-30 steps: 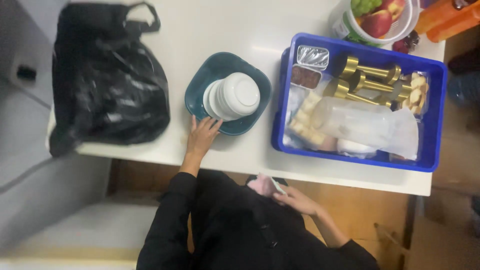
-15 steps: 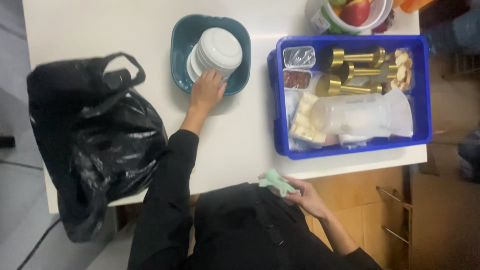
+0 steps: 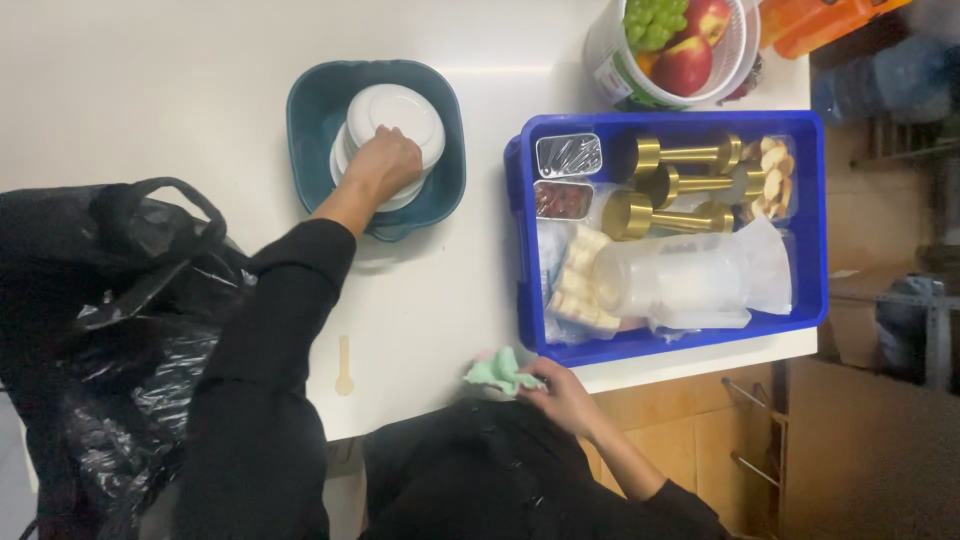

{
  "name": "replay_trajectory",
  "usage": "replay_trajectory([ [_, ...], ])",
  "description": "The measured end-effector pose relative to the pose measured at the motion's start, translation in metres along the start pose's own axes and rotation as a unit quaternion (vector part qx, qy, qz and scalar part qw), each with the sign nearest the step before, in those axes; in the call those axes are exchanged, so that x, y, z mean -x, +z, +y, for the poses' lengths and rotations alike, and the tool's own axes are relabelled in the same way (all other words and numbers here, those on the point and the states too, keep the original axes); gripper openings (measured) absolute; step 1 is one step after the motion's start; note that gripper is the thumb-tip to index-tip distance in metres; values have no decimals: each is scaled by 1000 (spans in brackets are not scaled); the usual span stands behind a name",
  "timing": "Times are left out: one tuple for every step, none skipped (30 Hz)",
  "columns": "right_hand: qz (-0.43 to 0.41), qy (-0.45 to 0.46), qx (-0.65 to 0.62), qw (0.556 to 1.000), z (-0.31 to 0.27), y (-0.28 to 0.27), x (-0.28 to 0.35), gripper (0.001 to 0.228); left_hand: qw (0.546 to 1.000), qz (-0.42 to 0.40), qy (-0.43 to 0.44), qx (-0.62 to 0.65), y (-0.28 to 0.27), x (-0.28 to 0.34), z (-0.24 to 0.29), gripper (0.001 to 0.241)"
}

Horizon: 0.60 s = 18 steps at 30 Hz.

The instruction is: Wiping and drying various kitchen bowls and utensils with a cloth at a prep table.

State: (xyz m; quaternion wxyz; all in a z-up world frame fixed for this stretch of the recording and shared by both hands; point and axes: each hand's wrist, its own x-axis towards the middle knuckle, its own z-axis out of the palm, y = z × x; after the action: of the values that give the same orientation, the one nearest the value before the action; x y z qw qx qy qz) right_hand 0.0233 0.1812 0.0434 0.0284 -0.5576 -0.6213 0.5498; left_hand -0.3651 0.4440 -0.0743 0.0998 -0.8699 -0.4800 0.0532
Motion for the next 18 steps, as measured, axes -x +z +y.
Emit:
replay_trajectory([
  [-2, 1, -2, 1000, -4, -4, -3, 27, 1000, -3, 1, 1, 0, 0, 1, 13],
  [-4, -2, 4, 1000, -8, -8, -7, 27, 1000, -2, 7, -18, -2, -1, 1, 13],
  [-5, -5, 10, 1000, -12, -12, -10, 27, 999, -1, 13, -36, -4, -1, 2, 13],
  [-6, -7, 9, 1000, -8, -17, -11, 27, 999, -2, 12, -37, -11, -2, 1, 13],
  [-4, -5, -8, 1000, -5, -22, -11, 22, 995, 27, 9, -93, -18, -3, 0, 15],
  [-1, -3, -25, 1000, -2, -28, -13, 19, 987, 56, 6, -149, -26, -5, -1, 18],
  [-1, -4, -26, 1000, 10, -31, -16, 19, 987, 55, 5, -151, -28, -9, -6, 18],
  [12, 33, -82, 996, 22, -33, -18, 19, 982, 81, -13, -172, -30, -11, -10, 19],
  [25, 70, -137, 988, 34, -34, -19, 19, 975, 106, -31, -192, -32, -12, -14, 20],
  [24, 70, -139, 988, 41, -37, -20, 19, 975, 104, -30, -193, -31, -13, -24, 20],
  [33, 17, -189, 981, 47, -40, -21, 20, 978, 104, -58, -173, -31, -13, -33, 16],
  [40, -38, -236, 970, 53, -44, -24, 24, 978, 105, -89, -155, -32, -13, -44, 12],
  [38, -41, -236, 970, 45, -47, -25, 24, 978, 104, -90, -157, -40, -8, -49, 12],
  [63, -30, -246, 967, 38, -51, -27, 31, 977, 119, -126, -125, -48, -2, -54, 13],
  [87, -19, -256, 963, 31, -54, -29, 40, 974, 134, -161, -92, -56, 4, -59, 14],
  [83, -22, -254, 963, 37, -57, -38, 40, 973, 132, -165, -95, -77, 16, -50, 14],
  [86, -50, -267, 959, 43, -58, -48, 35, 952, 191, -240, 14, -98, 29, -40, 23],
  [88, -80, -278, 953, 49, -60, -58, 31, 909, 248, -312, 120, -120, 43, -31, 35],
])
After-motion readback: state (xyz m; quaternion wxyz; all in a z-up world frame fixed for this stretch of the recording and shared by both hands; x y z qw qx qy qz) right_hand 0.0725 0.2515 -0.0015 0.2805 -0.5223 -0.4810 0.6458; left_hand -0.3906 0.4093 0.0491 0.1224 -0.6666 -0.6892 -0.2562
